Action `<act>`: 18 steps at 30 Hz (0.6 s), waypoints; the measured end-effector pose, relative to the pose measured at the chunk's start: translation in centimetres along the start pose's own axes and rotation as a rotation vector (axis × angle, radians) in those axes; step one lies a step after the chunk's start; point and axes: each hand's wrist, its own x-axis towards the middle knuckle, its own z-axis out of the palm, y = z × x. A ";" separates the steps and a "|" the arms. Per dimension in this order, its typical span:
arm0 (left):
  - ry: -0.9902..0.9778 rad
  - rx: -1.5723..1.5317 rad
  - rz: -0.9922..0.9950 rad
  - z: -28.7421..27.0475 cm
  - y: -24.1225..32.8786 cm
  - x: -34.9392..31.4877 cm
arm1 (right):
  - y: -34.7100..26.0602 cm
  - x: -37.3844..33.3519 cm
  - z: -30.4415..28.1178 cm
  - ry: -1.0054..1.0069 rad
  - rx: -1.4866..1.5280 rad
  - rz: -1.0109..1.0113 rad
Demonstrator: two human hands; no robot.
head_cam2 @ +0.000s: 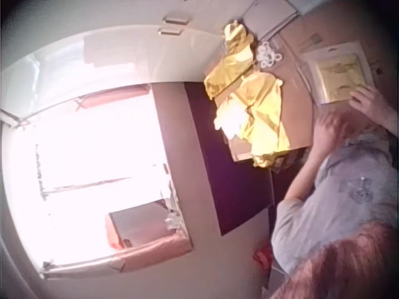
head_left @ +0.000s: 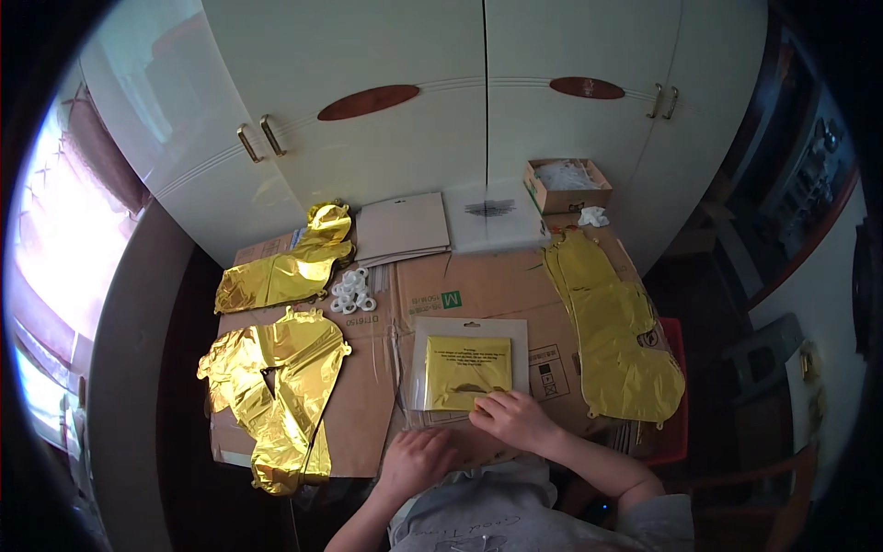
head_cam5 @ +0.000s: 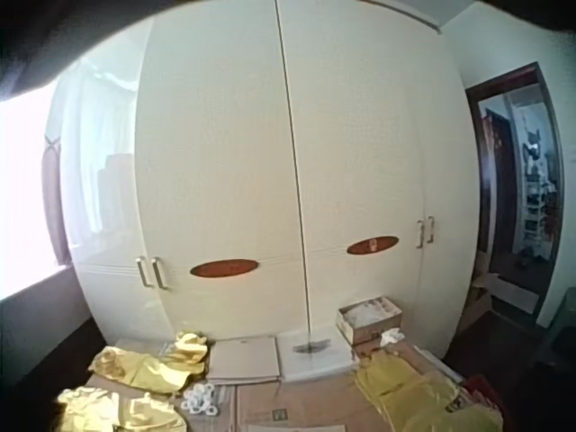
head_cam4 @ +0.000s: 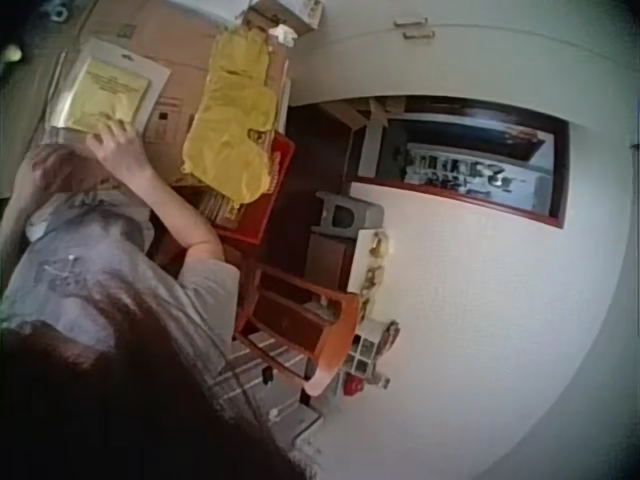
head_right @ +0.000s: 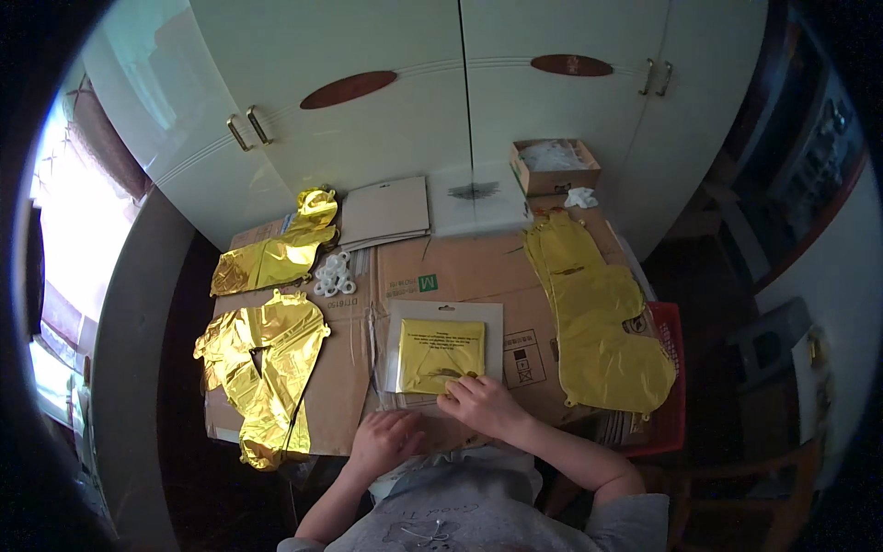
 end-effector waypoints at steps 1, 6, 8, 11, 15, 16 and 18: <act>0.042 -0.012 -0.029 -0.2 -0.5 -0.1 | 0.0 0.1 0.2 0.021 0.026 0.014; 0.193 -0.009 -0.156 -1.5 -3.4 1.8 | 0.8 1.8 0.7 0.036 0.233 0.116; 0.218 -0.019 -0.161 -1.7 -4.9 3.3 | 1.3 1.9 1.0 -0.022 0.269 0.127; 0.253 -0.063 -0.172 -0.5 -7.1 5.1 | 2.0 1.4 1.4 -0.113 0.272 0.142; 0.241 -0.195 -0.217 0.9 -7.9 5.9 | 1.9 0.5 2.8 -0.189 0.249 0.174; 0.240 -0.233 -0.233 1.2 -7.7 5.8 | 2.0 0.4 2.9 -0.188 0.247 0.184; 0.187 -0.267 -0.260 1.3 -6.8 5.7 | 2.0 0.4 3.1 -0.184 0.243 0.200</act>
